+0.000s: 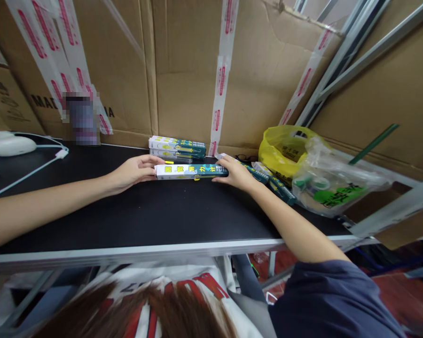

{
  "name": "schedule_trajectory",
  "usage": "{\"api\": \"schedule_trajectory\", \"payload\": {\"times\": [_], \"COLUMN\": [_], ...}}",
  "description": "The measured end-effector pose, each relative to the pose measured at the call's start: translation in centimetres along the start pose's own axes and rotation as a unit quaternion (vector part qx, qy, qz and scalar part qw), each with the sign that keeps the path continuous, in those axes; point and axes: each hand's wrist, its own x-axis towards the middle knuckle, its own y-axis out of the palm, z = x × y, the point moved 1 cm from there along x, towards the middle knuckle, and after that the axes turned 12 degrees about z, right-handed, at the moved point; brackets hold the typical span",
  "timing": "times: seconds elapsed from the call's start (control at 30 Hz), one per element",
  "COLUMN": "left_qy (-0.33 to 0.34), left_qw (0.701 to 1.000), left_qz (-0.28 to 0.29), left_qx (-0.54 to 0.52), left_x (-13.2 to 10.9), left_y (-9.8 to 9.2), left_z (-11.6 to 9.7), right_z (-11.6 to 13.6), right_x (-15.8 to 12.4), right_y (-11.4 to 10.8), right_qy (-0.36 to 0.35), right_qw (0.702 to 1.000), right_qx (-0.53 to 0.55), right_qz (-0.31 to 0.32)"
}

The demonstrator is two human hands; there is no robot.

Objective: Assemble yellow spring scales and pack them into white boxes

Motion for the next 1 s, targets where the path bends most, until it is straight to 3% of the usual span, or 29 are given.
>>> {"api": "schedule_trajectory", "payload": {"times": [0.1, 0.2, 0.3, 0.4, 0.67, 0.77, 0.9, 1.0], "left_qy": [0.021, 0.089, 0.176, 0.218, 0.259, 0.304, 0.314, 0.285], "left_qw": [0.998, 0.988, 0.95, 0.895, 0.85, 0.8, 0.705, 0.683], "left_qz": [-0.021, -0.014, 0.013, 0.009, -0.034, -0.033, 0.008, 0.043], "left_qx": [0.054, 0.123, 0.259, 0.389, 0.458, 0.517, 0.636, 0.672], "left_x": [0.3, 0.5, 0.0, -0.9, -1.1, -1.1, -1.5, -1.4], "left_y": [-0.1, -0.3, -0.1, 0.3, 0.1, -0.3, -0.3, -0.3], "left_z": [0.2, 0.2, -0.3, -1.1, -1.3, -1.3, -1.8, -2.1], "right_z": [-0.5, -1.5, -2.2, -2.2, -1.2, -1.0, -1.1, -1.3], "right_x": [0.1, 0.2, 0.2, 0.2, 0.2, 0.2, 0.1, 0.0], "right_y": [0.4, 0.9, 1.3, 1.3, 1.2, 1.1, 0.9, 0.6], "right_qy": [-0.006, -0.005, 0.004, -0.003, 0.014, 0.019, 0.009, 0.006], "right_qw": [1.0, 1.0, 0.999, 0.999, 0.997, 0.997, 0.998, 0.997], "right_qx": [0.008, 0.022, 0.031, 0.044, 0.067, 0.069, 0.064, 0.07], "right_qz": [0.003, -0.009, -0.02, -0.029, -0.026, -0.018, 0.001, 0.013]}}
